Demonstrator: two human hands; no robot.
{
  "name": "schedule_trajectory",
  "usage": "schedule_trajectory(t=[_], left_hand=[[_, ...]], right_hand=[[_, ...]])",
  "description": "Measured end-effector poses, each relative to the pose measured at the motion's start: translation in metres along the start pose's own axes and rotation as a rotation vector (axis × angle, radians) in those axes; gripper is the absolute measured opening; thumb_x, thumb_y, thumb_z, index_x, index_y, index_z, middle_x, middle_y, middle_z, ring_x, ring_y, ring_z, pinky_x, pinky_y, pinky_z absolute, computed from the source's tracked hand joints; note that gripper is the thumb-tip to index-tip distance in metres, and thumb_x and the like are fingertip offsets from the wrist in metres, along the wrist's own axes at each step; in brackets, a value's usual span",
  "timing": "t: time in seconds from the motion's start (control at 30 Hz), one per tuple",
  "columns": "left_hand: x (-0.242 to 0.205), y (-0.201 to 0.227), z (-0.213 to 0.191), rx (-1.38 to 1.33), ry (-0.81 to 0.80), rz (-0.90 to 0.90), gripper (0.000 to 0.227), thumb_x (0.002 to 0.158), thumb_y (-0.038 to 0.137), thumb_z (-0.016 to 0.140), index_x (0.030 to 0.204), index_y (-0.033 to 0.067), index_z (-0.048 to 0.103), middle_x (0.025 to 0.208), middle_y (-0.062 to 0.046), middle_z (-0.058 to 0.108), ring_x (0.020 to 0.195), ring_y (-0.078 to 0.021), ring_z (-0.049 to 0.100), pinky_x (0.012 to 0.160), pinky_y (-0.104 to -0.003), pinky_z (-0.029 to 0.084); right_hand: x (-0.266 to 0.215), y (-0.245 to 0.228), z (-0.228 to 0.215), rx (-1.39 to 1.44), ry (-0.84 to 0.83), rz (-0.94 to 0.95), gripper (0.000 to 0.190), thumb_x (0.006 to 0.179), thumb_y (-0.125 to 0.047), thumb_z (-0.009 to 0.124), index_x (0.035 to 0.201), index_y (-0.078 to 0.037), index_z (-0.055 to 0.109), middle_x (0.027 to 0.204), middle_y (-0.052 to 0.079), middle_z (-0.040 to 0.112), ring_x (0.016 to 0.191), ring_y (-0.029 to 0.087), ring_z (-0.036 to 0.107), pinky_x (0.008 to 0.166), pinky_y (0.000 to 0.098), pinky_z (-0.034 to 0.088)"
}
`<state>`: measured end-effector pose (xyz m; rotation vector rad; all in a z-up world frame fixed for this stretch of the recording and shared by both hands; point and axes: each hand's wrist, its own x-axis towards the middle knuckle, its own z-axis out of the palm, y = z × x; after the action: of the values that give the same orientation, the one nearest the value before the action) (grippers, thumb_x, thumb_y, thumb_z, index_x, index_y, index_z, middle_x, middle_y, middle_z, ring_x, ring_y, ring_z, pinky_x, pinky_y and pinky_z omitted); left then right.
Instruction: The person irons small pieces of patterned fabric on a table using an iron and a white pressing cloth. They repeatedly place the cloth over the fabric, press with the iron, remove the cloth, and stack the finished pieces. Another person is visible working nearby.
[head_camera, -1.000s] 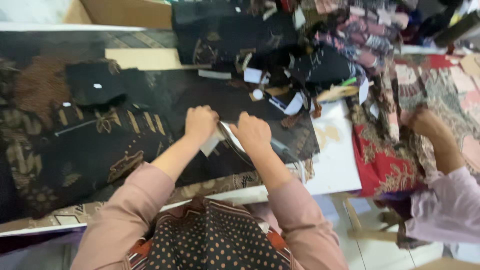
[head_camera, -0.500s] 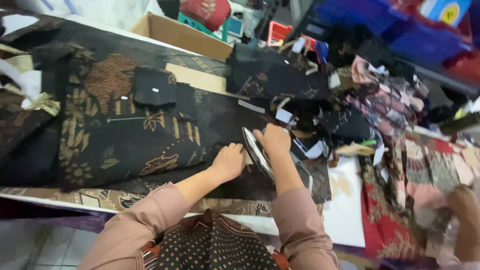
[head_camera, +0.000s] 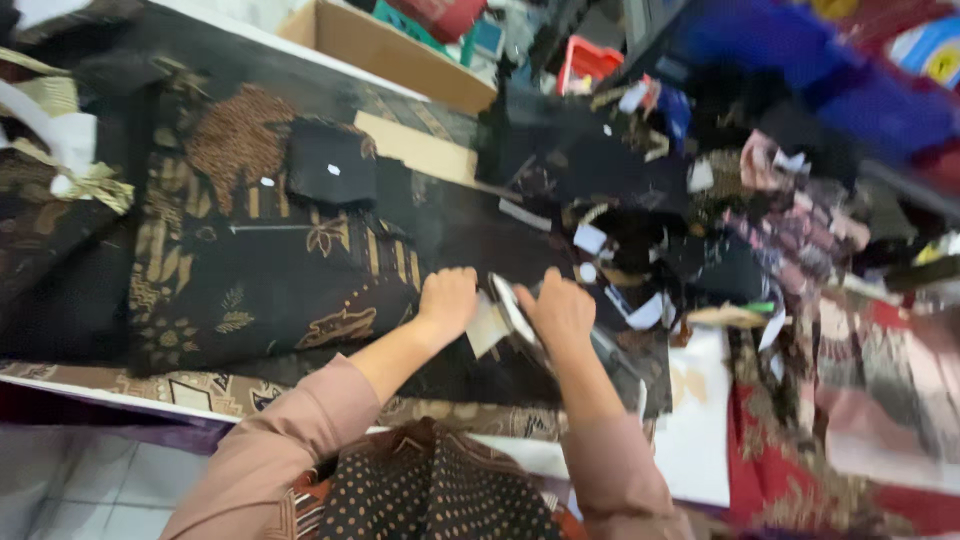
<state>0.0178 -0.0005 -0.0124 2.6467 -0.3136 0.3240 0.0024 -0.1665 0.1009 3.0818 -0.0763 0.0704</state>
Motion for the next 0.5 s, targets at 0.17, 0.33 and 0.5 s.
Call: schedule_trajectory(t=[0.17, 0.33, 0.5], left_hand=[[-0.002, -0.006, -0.006, -0.167, -0.025, -0.044, 0.017, 0.079, 0.022, 0.072, 0.092, 0.0095, 0.074, 0.09, -0.013, 0.073, 0.087, -0.0344, 0.07, 0.076, -0.049, 0.055], [-0.004, -0.003, -0.019, -0.203, 0.049, -0.003, 0.011, 0.082, 0.019, 0.072, 0.089, 0.012, 0.077, 0.09, -0.011, 0.072, 0.089, -0.0338, 0.069, 0.079, -0.048, 0.054], [-0.007, 0.001, -0.021, -0.198, 0.067, 0.004, 0.011, 0.081, 0.021, 0.073, 0.087, 0.0125, 0.077, 0.09, -0.009, 0.072, 0.089, -0.0327, 0.068, 0.078, -0.047, 0.054]], right_hand=[[0.009, -0.002, 0.0, 0.034, 0.018, -0.025, 0.055, 0.083, -0.058, 0.074, 0.094, -0.005, 0.066, 0.084, 0.02, 0.074, 0.081, 0.039, 0.073, 0.071, 0.0486, 0.057], [-0.002, 0.001, 0.001, 0.082, 0.004, -0.052, 0.052, 0.084, -0.055, 0.075, 0.092, -0.004, 0.065, 0.08, 0.018, 0.074, 0.078, 0.037, 0.074, 0.069, 0.0471, 0.058], [-0.007, 0.007, 0.011, 0.135, -0.005, -0.064, 0.05, 0.081, -0.053, 0.078, 0.091, -0.005, 0.065, 0.078, 0.017, 0.074, 0.075, 0.036, 0.074, 0.067, 0.0465, 0.057]])
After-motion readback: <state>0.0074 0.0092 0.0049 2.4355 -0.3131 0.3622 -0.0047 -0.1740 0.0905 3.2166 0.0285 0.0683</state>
